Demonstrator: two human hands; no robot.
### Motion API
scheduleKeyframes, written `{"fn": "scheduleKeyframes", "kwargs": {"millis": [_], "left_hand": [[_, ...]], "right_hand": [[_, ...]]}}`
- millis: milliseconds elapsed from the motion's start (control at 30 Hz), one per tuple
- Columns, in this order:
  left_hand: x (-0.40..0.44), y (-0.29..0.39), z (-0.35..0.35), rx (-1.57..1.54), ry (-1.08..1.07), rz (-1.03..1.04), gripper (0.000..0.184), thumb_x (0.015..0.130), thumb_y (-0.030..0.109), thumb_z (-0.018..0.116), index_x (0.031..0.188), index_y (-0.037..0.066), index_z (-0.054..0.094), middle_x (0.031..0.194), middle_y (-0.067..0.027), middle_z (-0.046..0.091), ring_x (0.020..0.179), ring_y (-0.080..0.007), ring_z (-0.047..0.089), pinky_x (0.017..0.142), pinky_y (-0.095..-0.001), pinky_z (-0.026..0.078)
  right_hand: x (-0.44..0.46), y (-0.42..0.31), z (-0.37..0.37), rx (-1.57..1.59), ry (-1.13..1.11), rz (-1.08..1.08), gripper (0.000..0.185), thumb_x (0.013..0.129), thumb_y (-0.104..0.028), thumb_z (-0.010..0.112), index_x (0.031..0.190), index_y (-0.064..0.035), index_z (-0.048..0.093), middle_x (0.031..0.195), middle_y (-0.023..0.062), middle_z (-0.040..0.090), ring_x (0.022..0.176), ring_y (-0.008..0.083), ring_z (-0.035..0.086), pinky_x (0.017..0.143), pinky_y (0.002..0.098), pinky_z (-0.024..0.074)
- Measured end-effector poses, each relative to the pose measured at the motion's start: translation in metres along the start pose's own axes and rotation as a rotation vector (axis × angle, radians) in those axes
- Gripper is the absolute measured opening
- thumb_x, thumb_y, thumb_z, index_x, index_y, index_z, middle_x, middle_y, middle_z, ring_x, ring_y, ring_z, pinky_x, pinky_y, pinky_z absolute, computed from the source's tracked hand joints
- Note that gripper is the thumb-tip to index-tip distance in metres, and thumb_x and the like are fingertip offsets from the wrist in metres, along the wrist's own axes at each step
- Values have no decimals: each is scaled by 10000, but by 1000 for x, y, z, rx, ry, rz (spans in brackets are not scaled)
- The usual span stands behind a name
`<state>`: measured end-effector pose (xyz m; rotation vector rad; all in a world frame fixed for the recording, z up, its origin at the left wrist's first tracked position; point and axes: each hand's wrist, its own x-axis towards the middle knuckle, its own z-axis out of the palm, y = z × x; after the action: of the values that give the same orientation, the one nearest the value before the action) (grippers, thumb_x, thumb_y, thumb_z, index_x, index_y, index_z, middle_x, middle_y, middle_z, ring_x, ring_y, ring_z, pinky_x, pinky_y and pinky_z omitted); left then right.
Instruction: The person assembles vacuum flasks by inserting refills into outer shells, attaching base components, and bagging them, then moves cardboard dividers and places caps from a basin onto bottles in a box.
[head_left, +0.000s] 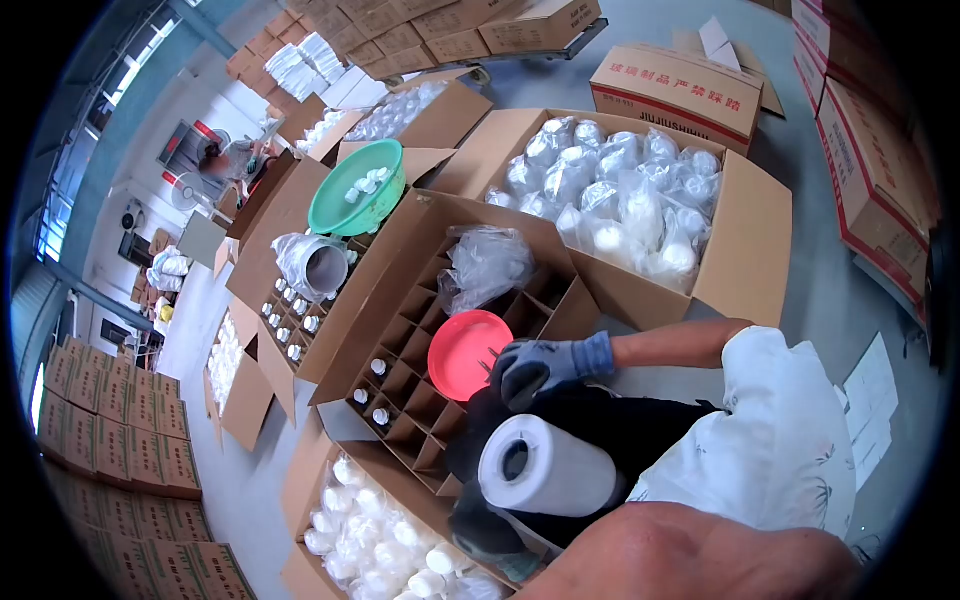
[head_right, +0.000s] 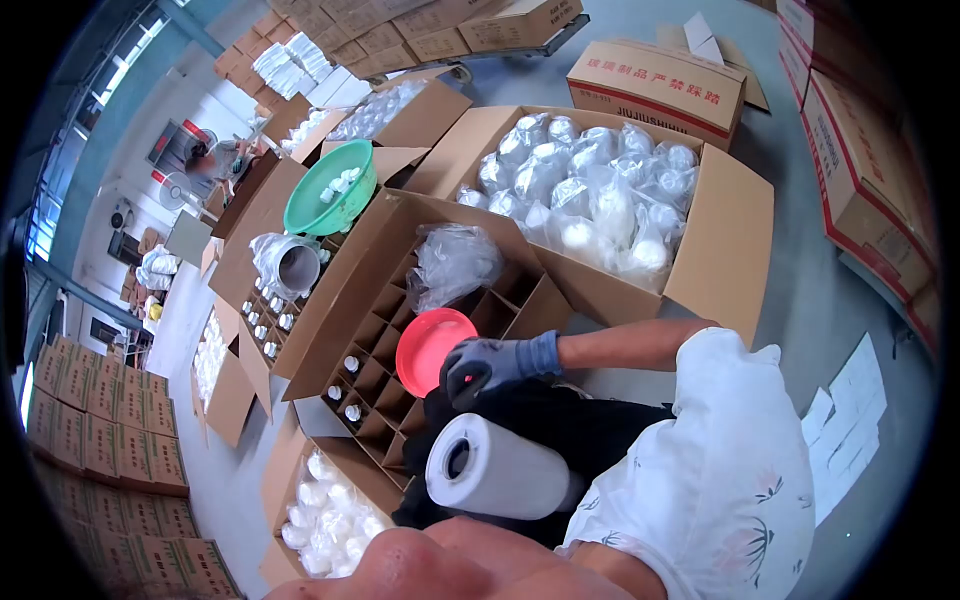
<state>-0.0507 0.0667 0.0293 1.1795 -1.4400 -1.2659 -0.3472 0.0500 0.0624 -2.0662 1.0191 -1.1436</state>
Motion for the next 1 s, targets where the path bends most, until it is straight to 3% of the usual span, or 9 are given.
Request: {"fn": "scheduleKeyframes", "kwargs": {"millis": [100,167,267,400,600,700,867,967,1000], "left_hand": [[-1,-1,3,-6,3,-12,466,980,383,391,1160,-18,543,1071,-129,594,972,-238,570,889,-384,458],[-2,-1,4,8,-4,-10,465,981,379,387,1147,-21,554,1053,-128,605,957,-238,579,881,-381,463],[-3,-2,2,12,-8,-10,465,984,373,382,1127,-27,571,1027,-128,620,933,-237,592,870,-376,471],[-11,-7,5,8,-15,-21,468,986,365,376,1101,-34,593,991,-127,641,902,-236,610,855,-370,482],[24,25,14,-9,-123,66,480,991,353,365,1061,-45,626,938,-125,672,854,-234,636,833,-361,498],[50,42,29,-321,-214,-31,477,993,340,367,1060,-54,628,950,-122,674,838,-210,635,797,-341,506],[12,25,5,-25,37,39,392,974,268,417,1104,-48,609,957,-126,673,854,-215,631,802,-339,501],[2,9,-7,-4,96,21,383,967,264,429,1113,-43,604,972,-129,666,869,-222,625,808,-344,498],[2,6,-7,3,103,21,380,964,263,432,1116,-41,603,977,-131,663,874,-225,623,811,-346,497]], "right_hand": [[13,-30,31,346,50,-248,264,760,-173,719,967,-26,645,926,117,631,908,279,584,867,385,450],[14,-33,49,389,-226,-176,230,810,-204,706,971,-51,643,1043,122,606,1006,307,555,892,425,426],[-4,5,0,-50,-13,-80,189,799,-184,690,947,-68,668,1064,127,624,1020,304,570,890,432,434],[-7,-38,25,278,45,-101,237,861,-205,651,1027,-36,631,1064,135,614,1028,307,567,913,421,430],[3,-70,34,115,194,-168,290,857,-238,627,1077,-51,606,1041,131,611,998,304,562,882,416,444],[10,-91,61,-49,184,-146,301,855,-234,628,1100,-59,606,1060,128,613,1013,312,555,887,413,440],[12,-31,49,186,-18,-296,282,872,-195,628,1112,-48,634,1064,114,619,1057,278,555,922,420,432],[-2,3,29,506,30,40,202,874,-159,635,1008,-8,651,1038,138,611,1000,230,585,837,346,490],[4,-15,23,341,26,21,243,849,-156,672,1036,-7,632,1024,131,605,1009,231,576,857,363,474]]}}
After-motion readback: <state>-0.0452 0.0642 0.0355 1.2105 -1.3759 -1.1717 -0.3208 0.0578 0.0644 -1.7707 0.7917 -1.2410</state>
